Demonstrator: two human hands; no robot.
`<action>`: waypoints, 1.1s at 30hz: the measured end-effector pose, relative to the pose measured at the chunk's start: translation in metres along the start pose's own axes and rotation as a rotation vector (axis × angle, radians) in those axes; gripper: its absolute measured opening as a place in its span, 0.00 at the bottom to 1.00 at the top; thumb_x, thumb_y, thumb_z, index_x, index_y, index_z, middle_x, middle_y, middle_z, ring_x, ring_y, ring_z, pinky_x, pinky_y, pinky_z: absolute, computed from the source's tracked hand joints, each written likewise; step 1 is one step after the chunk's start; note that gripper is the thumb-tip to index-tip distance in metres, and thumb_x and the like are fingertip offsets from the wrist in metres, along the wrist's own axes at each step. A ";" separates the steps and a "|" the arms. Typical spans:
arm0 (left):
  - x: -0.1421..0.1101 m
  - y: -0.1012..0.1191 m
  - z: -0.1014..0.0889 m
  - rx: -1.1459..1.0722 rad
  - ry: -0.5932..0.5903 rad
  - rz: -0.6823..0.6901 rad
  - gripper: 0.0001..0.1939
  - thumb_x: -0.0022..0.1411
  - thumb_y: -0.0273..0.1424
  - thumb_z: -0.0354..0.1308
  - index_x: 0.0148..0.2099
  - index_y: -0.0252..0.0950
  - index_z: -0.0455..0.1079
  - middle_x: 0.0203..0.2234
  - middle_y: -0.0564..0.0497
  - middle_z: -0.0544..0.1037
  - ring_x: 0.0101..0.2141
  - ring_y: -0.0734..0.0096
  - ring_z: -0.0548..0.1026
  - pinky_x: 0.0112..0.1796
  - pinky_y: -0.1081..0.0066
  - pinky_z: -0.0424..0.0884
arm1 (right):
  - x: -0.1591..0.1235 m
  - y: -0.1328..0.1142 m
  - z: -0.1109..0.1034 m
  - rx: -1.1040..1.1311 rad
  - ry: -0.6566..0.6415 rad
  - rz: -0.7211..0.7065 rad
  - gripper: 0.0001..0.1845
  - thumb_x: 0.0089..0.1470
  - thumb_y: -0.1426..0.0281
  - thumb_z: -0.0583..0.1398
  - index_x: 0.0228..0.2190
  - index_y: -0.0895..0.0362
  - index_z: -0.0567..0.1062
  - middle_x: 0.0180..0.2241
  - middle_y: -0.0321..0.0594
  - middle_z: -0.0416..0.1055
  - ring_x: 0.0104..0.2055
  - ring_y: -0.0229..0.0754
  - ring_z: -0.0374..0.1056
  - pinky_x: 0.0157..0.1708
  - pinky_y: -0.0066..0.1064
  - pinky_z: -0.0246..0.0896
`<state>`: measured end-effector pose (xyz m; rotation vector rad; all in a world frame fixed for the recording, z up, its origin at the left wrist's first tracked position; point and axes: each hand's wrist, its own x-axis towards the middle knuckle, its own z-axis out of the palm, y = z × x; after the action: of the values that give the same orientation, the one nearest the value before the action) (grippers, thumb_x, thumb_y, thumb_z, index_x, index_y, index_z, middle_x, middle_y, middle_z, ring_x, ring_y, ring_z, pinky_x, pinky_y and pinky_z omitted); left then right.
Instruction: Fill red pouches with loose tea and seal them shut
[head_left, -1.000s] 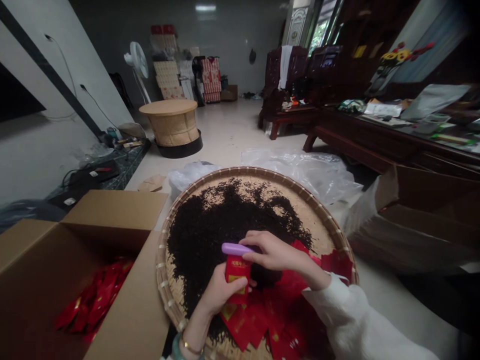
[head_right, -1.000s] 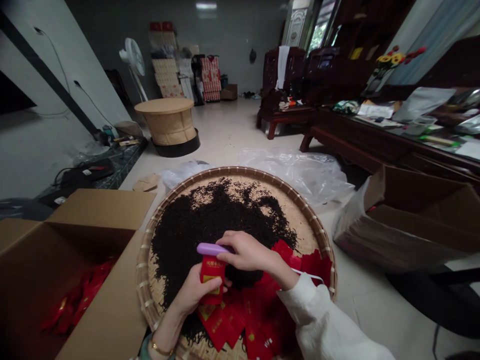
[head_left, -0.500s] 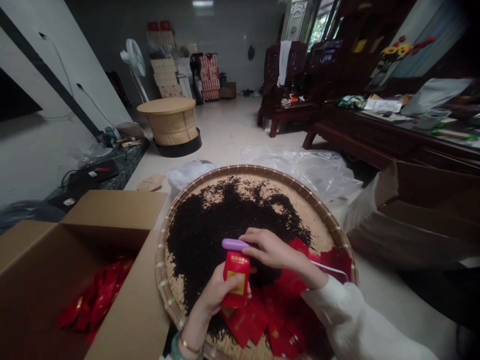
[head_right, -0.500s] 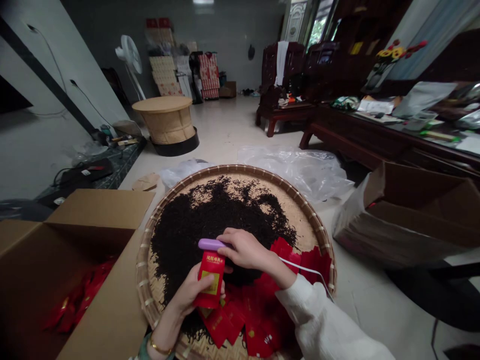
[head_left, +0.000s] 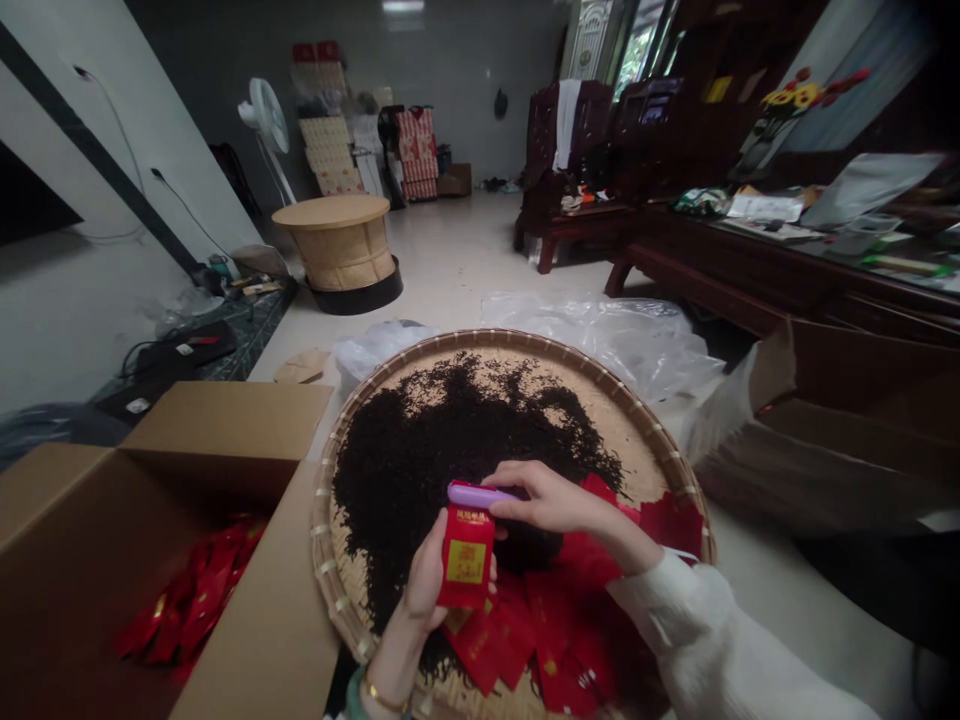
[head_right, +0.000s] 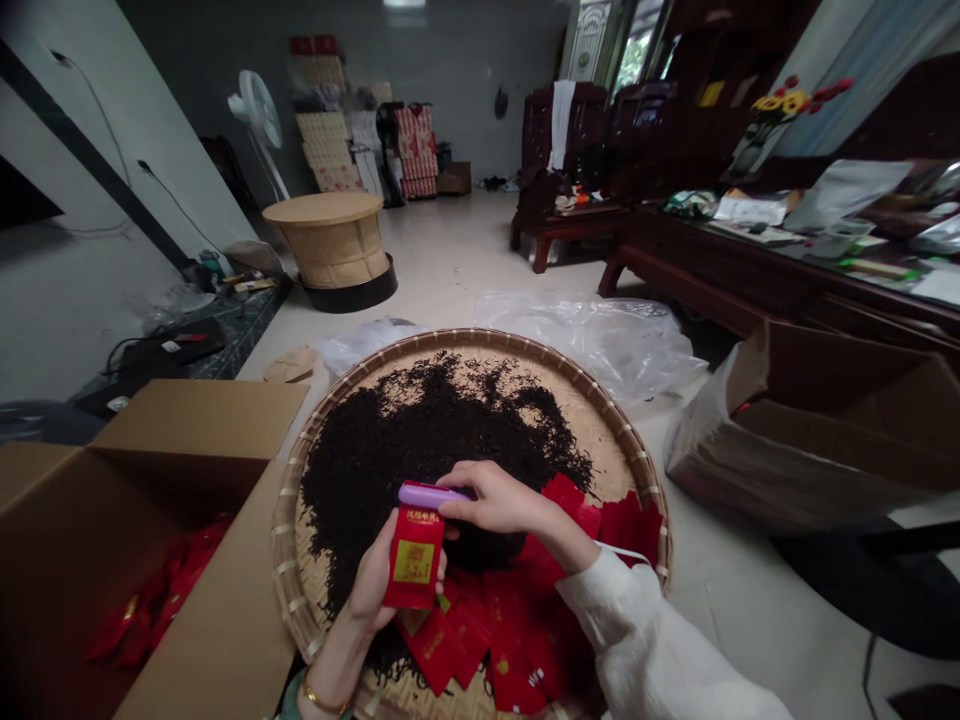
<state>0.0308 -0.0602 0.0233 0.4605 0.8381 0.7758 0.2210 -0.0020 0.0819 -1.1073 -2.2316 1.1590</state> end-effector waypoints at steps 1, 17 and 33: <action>0.000 0.000 -0.001 0.001 -0.002 0.003 0.37 0.58 0.56 0.47 0.42 0.22 0.74 0.20 0.42 0.78 0.20 0.67 0.74 0.23 0.71 0.70 | 0.000 0.000 0.001 0.008 0.002 -0.003 0.16 0.56 0.63 0.59 0.43 0.57 0.77 0.35 0.41 0.72 0.36 0.41 0.67 0.36 0.30 0.61; -0.001 0.006 -0.002 -0.005 -0.039 0.003 0.34 0.56 0.53 0.54 0.49 0.25 0.71 0.30 0.39 0.81 0.31 0.56 0.79 0.33 0.64 0.73 | 0.002 -0.002 0.007 -0.025 0.056 -0.048 0.14 0.58 0.62 0.57 0.36 0.57 0.79 0.30 0.38 0.70 0.32 0.39 0.65 0.33 0.28 0.57; 0.004 0.023 0.003 0.500 0.260 0.521 0.17 0.53 0.41 0.63 0.39 0.34 0.76 0.34 0.46 0.82 0.34 0.61 0.77 0.35 0.71 0.71 | 0.001 -0.012 0.014 -0.146 0.023 0.071 0.14 0.56 0.65 0.59 0.40 0.59 0.78 0.34 0.43 0.74 0.35 0.42 0.69 0.34 0.28 0.58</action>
<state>0.0253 -0.0420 0.0380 1.0673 1.1814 1.1219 0.2060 -0.0124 0.0837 -1.2595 -2.3068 1.0191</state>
